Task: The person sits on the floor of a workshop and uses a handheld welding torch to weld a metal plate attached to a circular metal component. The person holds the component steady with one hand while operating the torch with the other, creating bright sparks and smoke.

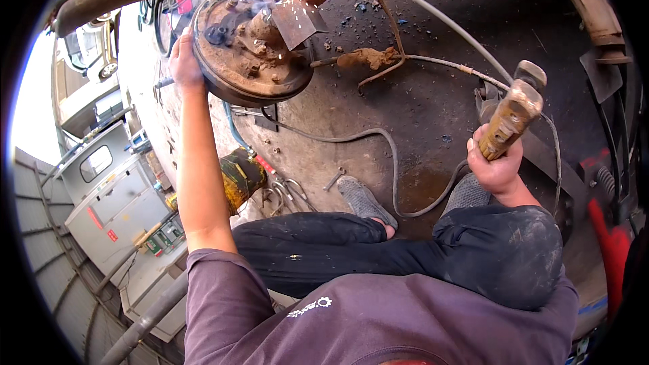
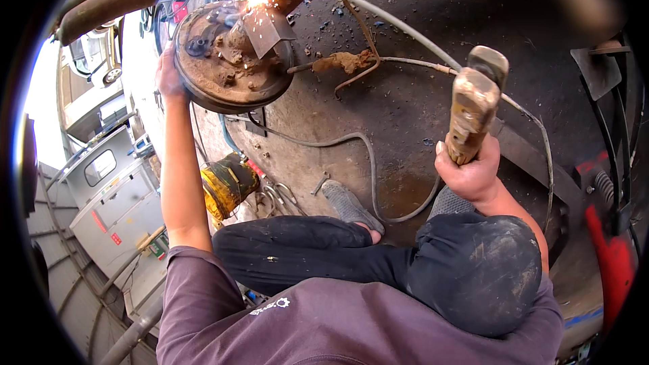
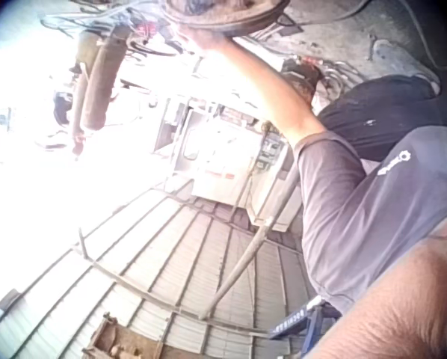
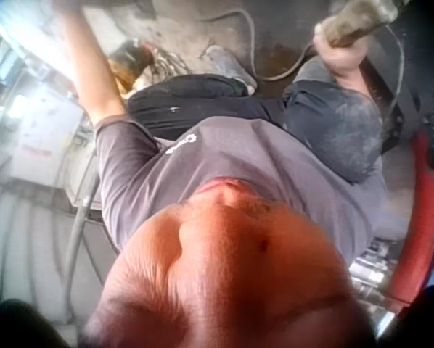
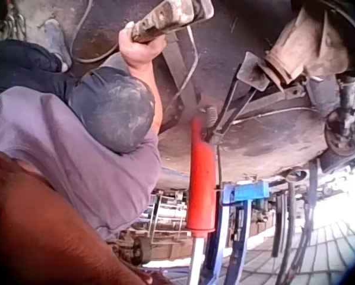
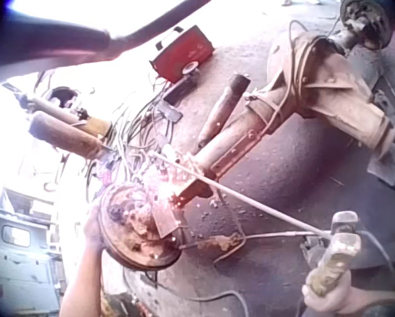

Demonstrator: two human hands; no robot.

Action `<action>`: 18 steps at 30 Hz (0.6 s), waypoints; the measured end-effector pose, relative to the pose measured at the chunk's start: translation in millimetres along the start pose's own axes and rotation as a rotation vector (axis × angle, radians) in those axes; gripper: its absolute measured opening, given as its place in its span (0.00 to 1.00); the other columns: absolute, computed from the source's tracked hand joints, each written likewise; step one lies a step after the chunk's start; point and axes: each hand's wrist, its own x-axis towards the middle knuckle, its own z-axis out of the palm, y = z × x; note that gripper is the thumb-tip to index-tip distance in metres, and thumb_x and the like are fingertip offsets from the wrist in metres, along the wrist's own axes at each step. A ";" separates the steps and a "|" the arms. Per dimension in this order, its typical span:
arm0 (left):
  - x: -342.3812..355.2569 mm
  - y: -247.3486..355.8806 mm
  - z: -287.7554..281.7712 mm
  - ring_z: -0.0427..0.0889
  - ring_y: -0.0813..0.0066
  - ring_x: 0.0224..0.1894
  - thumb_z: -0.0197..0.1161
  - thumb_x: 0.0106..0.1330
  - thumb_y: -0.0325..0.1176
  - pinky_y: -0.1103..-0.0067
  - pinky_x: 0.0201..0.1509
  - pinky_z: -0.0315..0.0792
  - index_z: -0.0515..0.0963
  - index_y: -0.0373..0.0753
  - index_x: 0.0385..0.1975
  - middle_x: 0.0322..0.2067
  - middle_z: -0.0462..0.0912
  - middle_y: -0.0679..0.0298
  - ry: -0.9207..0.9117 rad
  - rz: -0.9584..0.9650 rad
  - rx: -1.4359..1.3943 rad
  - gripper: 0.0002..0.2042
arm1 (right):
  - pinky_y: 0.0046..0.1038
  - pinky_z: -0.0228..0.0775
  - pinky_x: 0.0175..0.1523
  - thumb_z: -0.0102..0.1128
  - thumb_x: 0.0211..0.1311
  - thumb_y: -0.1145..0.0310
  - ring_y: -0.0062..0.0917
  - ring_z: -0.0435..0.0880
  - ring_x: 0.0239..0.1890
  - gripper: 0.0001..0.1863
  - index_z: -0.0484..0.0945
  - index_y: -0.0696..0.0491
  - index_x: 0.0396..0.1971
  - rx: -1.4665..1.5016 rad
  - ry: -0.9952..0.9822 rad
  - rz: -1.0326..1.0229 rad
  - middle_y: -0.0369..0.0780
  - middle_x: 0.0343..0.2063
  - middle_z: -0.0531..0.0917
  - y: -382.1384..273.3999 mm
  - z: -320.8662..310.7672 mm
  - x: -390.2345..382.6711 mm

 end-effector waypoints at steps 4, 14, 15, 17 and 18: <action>-19.3 15.7 9.8 0.82 0.75 0.44 0.57 0.78 0.36 0.80 0.50 0.77 0.82 0.27 0.53 0.45 0.86 0.61 -0.026 -0.018 -0.070 0.17 | 0.23 0.72 0.38 0.63 0.55 0.88 0.17 0.76 0.33 0.16 0.71 0.59 0.42 0.191 0.062 0.011 0.37 0.32 0.77 8.4 -11.5 -8.6; -15.0 21.9 11.3 0.83 0.74 0.40 0.57 0.77 0.39 0.79 0.48 0.77 0.83 0.29 0.50 0.41 0.87 0.60 -0.045 -0.075 0.006 0.17 | 0.26 0.67 0.37 0.56 0.55 0.89 0.20 0.67 0.33 0.23 0.64 0.56 0.50 0.275 -0.020 0.124 0.34 0.33 0.66 25.1 -21.8 -28.2; -14.8 22.4 11.4 0.83 0.74 0.40 0.57 0.77 0.39 0.79 0.48 0.77 0.83 0.29 0.50 0.41 0.87 0.60 -0.047 -0.068 0.018 0.17 | 0.26 0.67 0.37 0.56 0.55 0.90 0.19 0.67 0.33 0.23 0.64 0.55 0.49 0.283 -0.020 0.129 0.34 0.33 0.66 24.6 -21.8 -26.9; -10.6 20.5 6.7 0.83 0.74 0.41 0.58 0.77 0.39 0.79 0.49 0.77 0.83 0.29 0.50 0.42 0.86 0.60 -0.008 -0.056 0.063 0.17 | 0.26 0.67 0.37 0.57 0.55 0.90 0.19 0.66 0.33 0.22 0.64 0.55 0.47 0.299 -0.023 0.135 0.34 0.33 0.66 23.6 -21.6 -24.1; -9.6 18.8 2.7 0.83 0.74 0.42 0.58 0.77 0.39 0.79 0.49 0.77 0.83 0.29 0.51 0.43 0.86 0.60 0.012 -0.049 0.086 0.17 | 0.26 0.67 0.36 0.57 0.55 0.90 0.20 0.67 0.33 0.22 0.64 0.55 0.47 0.299 -0.015 0.136 0.34 0.33 0.66 24.5 -22.0 -24.2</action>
